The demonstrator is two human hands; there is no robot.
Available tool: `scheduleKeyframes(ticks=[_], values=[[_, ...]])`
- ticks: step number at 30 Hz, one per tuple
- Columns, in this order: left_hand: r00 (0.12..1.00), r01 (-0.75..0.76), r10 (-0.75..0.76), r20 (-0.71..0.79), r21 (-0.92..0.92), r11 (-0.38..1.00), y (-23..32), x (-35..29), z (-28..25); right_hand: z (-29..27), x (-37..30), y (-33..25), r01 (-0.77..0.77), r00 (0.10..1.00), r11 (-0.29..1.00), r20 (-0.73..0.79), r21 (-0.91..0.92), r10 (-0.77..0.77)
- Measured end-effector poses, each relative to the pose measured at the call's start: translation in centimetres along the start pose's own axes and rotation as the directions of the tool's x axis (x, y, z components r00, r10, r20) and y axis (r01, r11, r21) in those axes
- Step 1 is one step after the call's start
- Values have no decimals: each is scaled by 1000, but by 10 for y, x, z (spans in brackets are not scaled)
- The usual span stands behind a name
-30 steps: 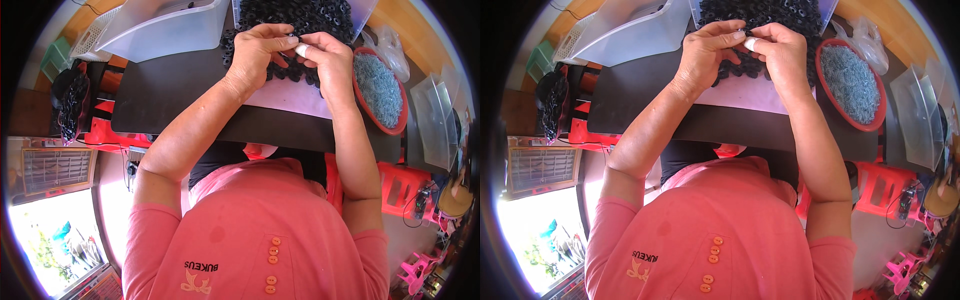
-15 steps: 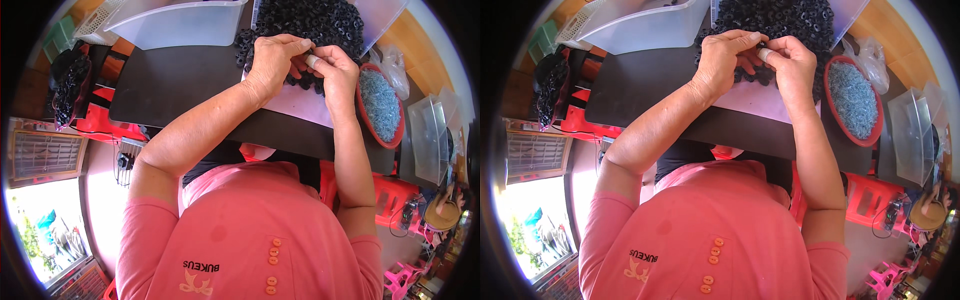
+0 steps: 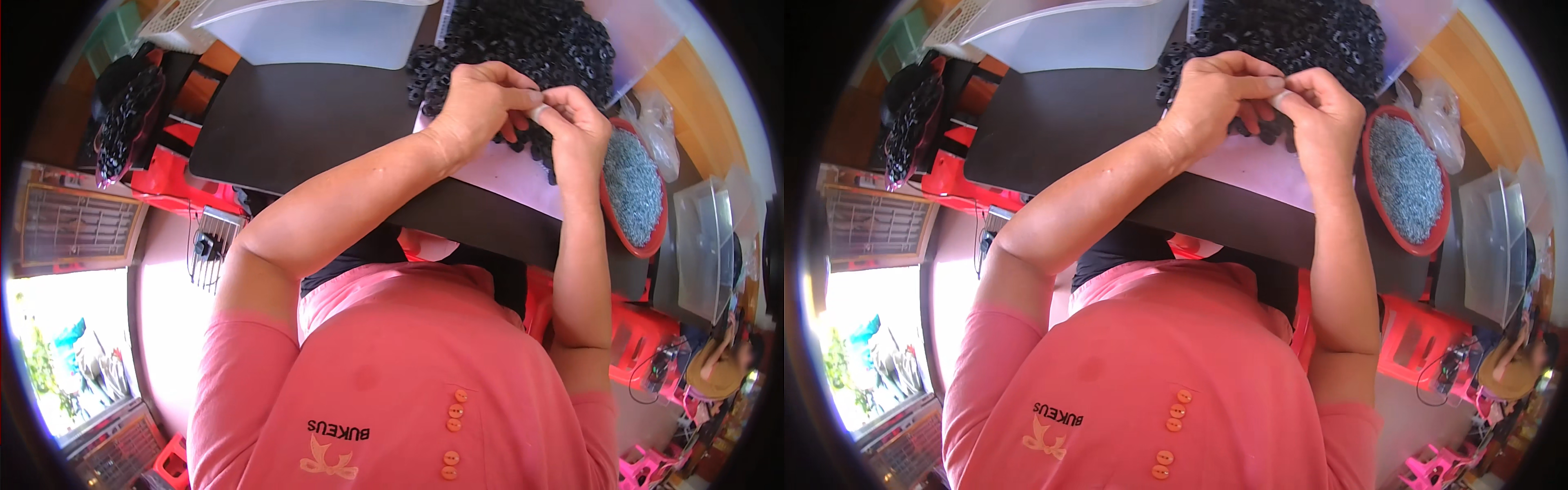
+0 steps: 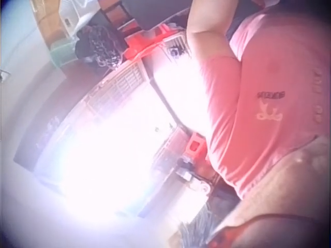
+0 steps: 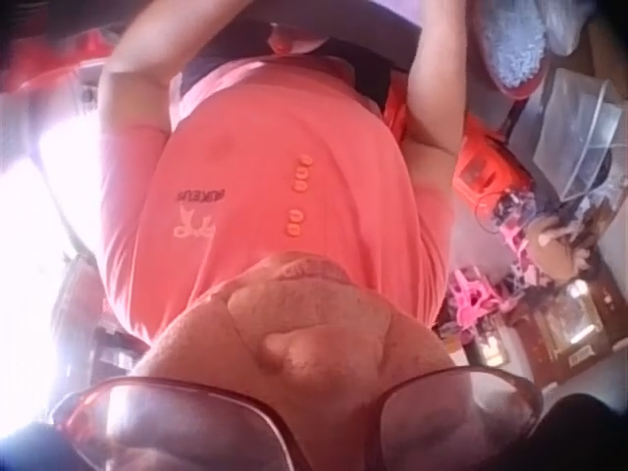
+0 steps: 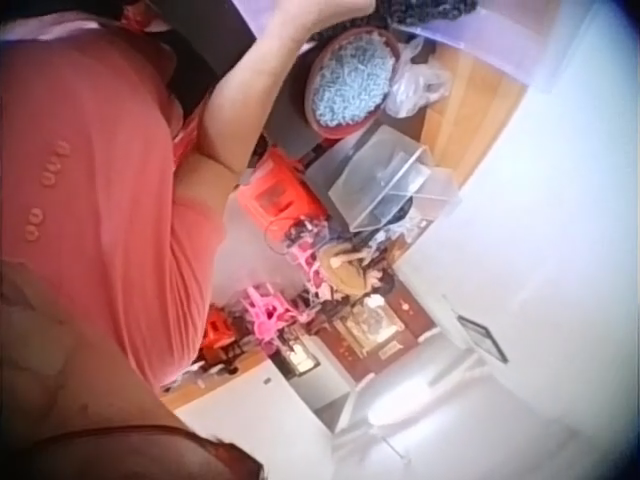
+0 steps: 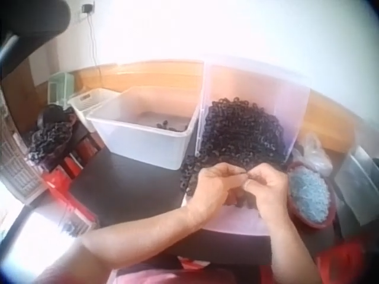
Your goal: The recorder is manually inserting small blue beads into black rubber or plastic rings at a workstation.
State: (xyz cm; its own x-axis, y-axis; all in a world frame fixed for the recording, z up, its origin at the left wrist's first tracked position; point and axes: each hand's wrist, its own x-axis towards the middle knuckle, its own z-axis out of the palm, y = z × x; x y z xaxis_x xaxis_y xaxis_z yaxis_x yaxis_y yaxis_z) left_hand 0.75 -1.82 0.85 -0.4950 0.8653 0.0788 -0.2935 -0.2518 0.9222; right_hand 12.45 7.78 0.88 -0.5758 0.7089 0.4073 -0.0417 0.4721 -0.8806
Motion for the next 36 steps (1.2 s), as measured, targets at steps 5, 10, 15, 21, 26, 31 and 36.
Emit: scheduleKeyframes(ticks=[5, 10, 15, 21, 26, 31, 36], values=[[995, 95, -95, -3, 57, 994, -2, 0, -1, -22, 8, -11, -6, 999, 1000, 34, 23, 5], [817, 142, -240, 525, 220, 965, -6, -12, 7, -28, 34, -31, -28, 998, 998, 53, -58, 31], [661, 171, -314, 681, 272, 947, -14, -21, 12, -17, 48, -3, 35, 952, 974, 303, -226, 36], [543, 167, -381, 749, 348, 923, -19, -25, 14, -3, 59, 4, 302, 890, 885, 437, -354, -129], [523, 157, -423, 740, 403, 901, -15, -26, 13, 11, 57, 1, 444, 829, 781, 532, -438, -173], [518, 113, -422, 744, 430, 896, -15, -26, 13, 21, 52, 4, 668, 700, 583, 656, -463, -281], [520, 144, -440, 732, 433, 890, -14, -27, 13, 8, 59, 11, 689, 716, 437, 637, -579, -285]])
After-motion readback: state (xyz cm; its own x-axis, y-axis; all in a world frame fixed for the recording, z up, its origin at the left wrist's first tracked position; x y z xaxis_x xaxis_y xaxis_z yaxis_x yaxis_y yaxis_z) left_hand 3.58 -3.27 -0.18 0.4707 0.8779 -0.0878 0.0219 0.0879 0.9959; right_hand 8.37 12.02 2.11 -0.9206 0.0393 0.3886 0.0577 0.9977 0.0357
